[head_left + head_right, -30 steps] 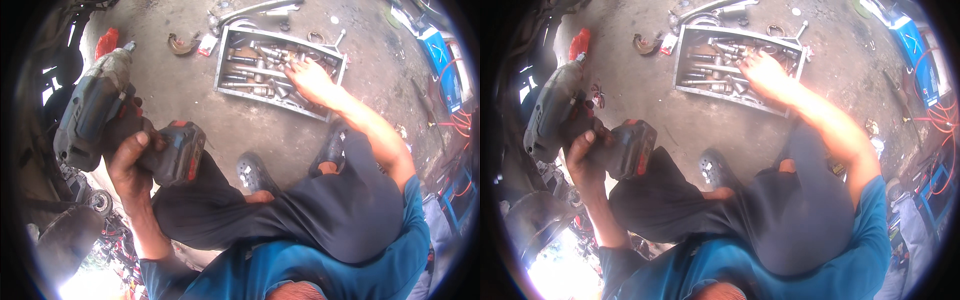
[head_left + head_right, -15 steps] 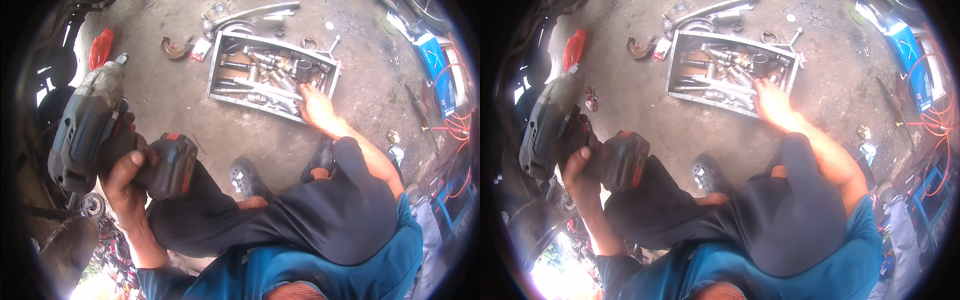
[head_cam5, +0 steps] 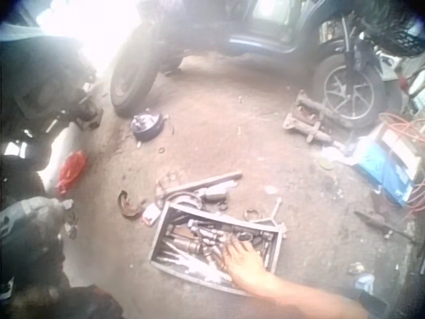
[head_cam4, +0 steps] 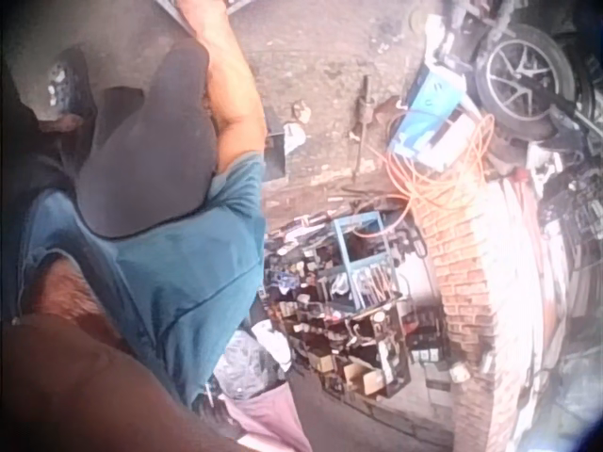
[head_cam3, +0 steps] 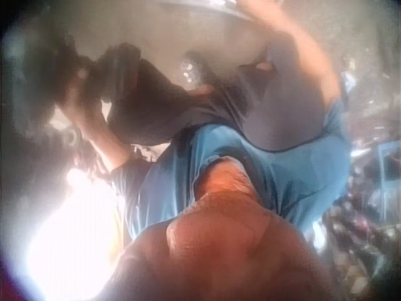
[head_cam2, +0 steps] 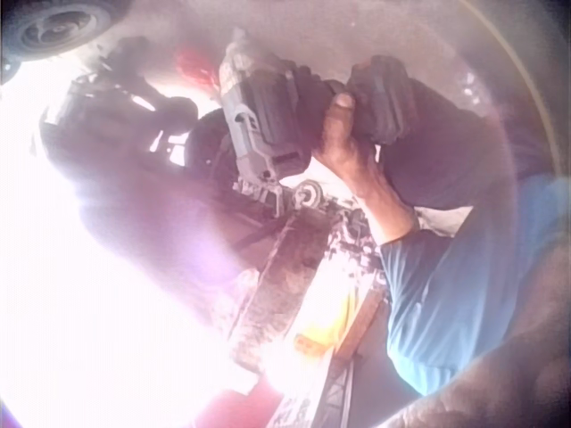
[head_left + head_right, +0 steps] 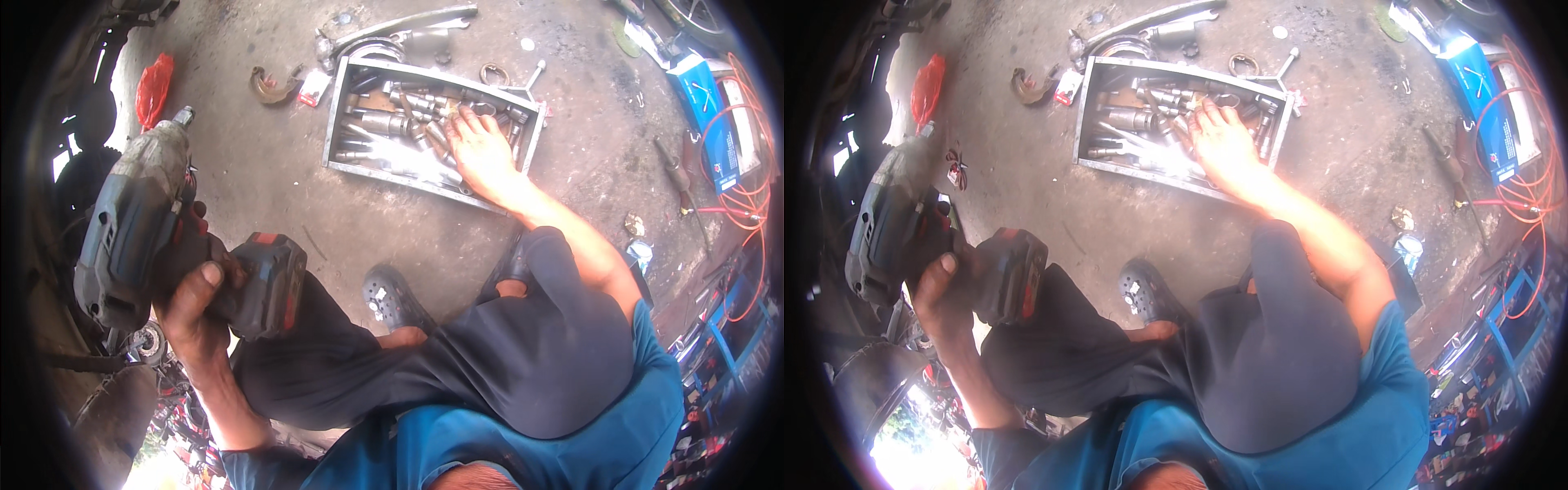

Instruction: The person disassembles a motorcycle brake assembly by unscrewing a cover with a screwdriver, attaching a socket to an impact wrench, loosening bolts with the impact wrench, and detaching the brake caliper by hand.

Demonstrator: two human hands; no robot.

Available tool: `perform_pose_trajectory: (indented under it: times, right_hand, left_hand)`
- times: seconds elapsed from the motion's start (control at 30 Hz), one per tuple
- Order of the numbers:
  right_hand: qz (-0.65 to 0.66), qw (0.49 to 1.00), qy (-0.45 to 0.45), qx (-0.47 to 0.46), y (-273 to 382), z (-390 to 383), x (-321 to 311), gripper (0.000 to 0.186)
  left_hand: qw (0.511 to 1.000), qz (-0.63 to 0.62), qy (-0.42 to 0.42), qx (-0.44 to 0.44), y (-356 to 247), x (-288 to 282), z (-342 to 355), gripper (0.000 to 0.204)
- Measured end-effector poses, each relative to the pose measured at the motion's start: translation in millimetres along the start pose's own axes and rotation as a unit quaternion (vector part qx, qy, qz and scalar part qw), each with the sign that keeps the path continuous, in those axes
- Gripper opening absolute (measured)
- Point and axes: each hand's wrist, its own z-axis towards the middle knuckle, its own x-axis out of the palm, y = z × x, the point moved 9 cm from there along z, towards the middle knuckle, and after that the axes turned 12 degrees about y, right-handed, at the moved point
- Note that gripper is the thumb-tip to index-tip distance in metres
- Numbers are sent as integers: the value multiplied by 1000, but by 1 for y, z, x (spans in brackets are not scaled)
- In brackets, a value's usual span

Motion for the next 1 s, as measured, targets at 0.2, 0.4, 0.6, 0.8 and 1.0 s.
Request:
perform_pose_trajectory:
  times: [0.2,0.4,0.6,0.8,1.0]
  right_hand:
    - [-56,991,116,-44,12,17,17,46]
    - [-80,992,7,-98,16,3,-10,41]
    - [169,985,5,40,-34,-54,-12,53]
    - [419,903,-65,74,-48,-61,-15,54]
    - [706,699,-39,112,-52,-53,-16,60]
  left_hand:
    - [1000,-13,4,-2,-2,4,-1,69]
    - [1000,-1,0,-15,0,3,-6,70]
    - [1000,19,-7,-1,-4,-1,-13,68]
    - [1000,12,11,18,-6,4,-7,67]
    - [1000,-3,18,-3,0,10,-8,69]
